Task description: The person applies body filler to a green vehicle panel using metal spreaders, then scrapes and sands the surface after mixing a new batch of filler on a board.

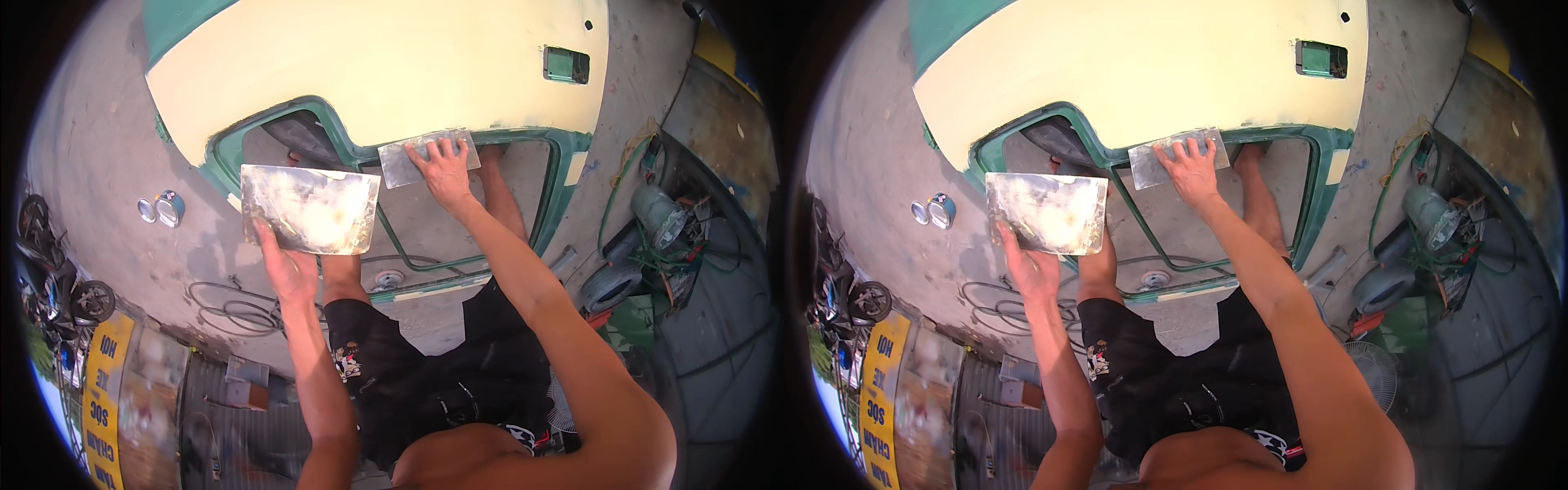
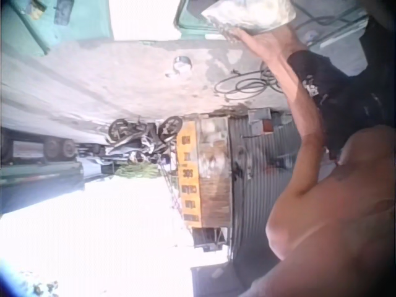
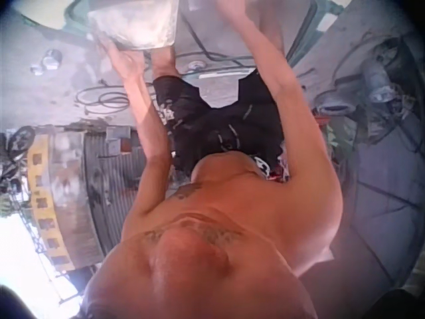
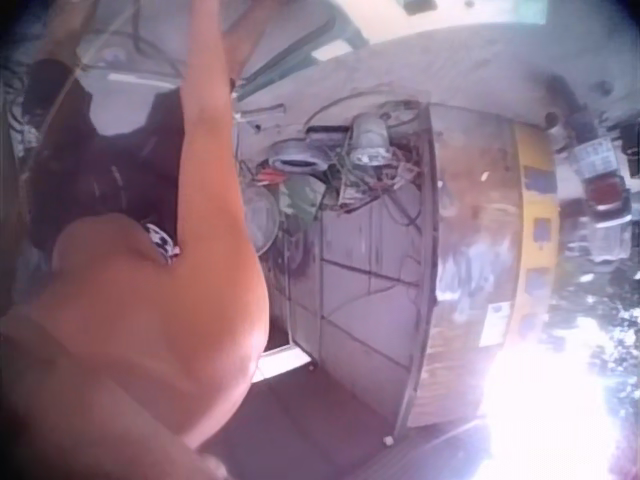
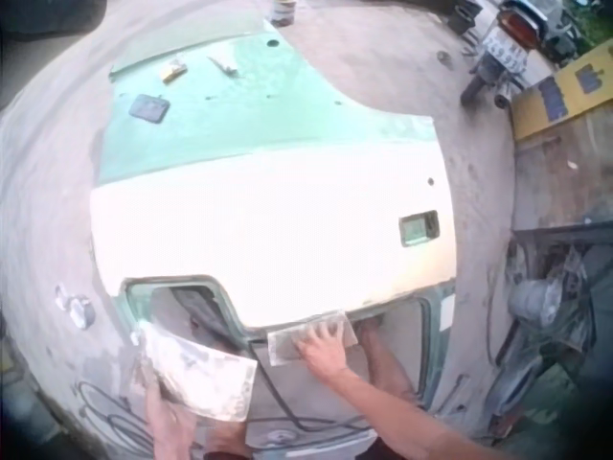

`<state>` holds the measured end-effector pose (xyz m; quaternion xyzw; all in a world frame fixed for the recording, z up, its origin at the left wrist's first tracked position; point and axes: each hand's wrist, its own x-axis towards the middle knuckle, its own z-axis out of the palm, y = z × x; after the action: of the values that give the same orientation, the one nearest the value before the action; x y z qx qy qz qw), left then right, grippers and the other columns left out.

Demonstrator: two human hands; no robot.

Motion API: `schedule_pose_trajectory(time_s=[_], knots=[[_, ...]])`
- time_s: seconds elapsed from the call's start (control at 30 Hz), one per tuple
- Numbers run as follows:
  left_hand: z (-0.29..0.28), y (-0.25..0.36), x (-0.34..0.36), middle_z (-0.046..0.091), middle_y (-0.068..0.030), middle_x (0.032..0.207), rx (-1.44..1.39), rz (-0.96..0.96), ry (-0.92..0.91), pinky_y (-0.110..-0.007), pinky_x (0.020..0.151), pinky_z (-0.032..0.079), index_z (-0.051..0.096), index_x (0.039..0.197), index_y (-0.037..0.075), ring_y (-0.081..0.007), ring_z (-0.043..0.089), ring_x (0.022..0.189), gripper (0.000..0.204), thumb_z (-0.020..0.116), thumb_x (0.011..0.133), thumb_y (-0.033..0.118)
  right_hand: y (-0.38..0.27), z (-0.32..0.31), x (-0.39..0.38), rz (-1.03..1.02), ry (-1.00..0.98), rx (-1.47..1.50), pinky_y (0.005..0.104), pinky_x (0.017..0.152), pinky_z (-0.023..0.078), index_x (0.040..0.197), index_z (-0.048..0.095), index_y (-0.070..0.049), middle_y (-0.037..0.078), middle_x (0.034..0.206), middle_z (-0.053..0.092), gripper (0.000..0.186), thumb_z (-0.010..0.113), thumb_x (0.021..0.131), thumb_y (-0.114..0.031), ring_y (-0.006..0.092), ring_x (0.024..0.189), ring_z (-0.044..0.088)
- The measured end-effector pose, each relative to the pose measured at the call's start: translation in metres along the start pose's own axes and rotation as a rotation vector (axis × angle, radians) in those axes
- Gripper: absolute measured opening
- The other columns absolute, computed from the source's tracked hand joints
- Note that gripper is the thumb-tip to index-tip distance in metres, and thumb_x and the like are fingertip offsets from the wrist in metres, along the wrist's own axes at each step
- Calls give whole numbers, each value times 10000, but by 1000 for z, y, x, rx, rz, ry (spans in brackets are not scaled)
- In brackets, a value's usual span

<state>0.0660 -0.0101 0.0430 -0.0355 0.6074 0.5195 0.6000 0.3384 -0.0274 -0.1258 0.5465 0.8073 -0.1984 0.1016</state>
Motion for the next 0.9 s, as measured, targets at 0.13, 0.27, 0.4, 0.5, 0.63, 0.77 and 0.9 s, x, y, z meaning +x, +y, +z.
schedule_pose_trajectory(time_s=[0.13,0.27,0.4,0.5,0.63,0.77,0.9], knots=[[13,-16,-4,445,-82,1436,9,-43,-20,-415,1106,362,356,1453,49,-219,448,1307,532,397,1049,392,-4,-57,2,336,-154,574,490,981,389,1369,535,-178,63,1150,537,612,599,791,13,254,1103,493],[41,-39,-7,490,-87,1393,8,-147,-119,-406,1075,402,386,1427,10,-216,498,1261,522,402,1050,371,17,-171,11,686,-70,2056,414,980,423,1359,508,-30,81,1211,572,518,596,849,0,214,1120,533],[75,-48,-12,574,-120,1284,151,-68,-55,-360,973,491,459,1356,-46,-210,585,1149,516,477,1028,353,19,-233,1,601,-90,2310,355,994,433,1331,483,68,113,1254,589,482,635,940,-170,202,1106,576],[82,-38,-4,566,-121,1292,231,11,-79,-351,966,496,457,1351,-51,-213,578,1159,521,488,1024,353,48,-231,-20,515,-371,1995,338,967,447,1304,511,67,147,1234,608,525,623,967,-320,212,1074,600],[115,-22,-11,565,-130,1286,290,90,-56,-362,962,492,462,1340,-62,-225,581,1140,520,482,1027,353,95,-240,-38,332,-766,1097,319,924,454,1256,552,80,182,1130,652,491,603,970,-316,199,1057,604],[117,-38,-13,568,-164,1264,555,411,11,-353,951,457,477,1326,-60,-230,569,1110,510,479,1031,357,94,-224,-40,517,-537,1493,326,932,452,1256,556,79,176,1167,648,426,595,954,-218,200,1071,597],[148,-51,-37,612,-177,1194,915,740,-165,-347,899,464,530,1243,-100,-237,595,1055,503,477,1030,352,61,-215,-15,591,-323,1961,348,954,457,1269,547,70,122,1219,623,406,606,925,-138,202,1120,572]])
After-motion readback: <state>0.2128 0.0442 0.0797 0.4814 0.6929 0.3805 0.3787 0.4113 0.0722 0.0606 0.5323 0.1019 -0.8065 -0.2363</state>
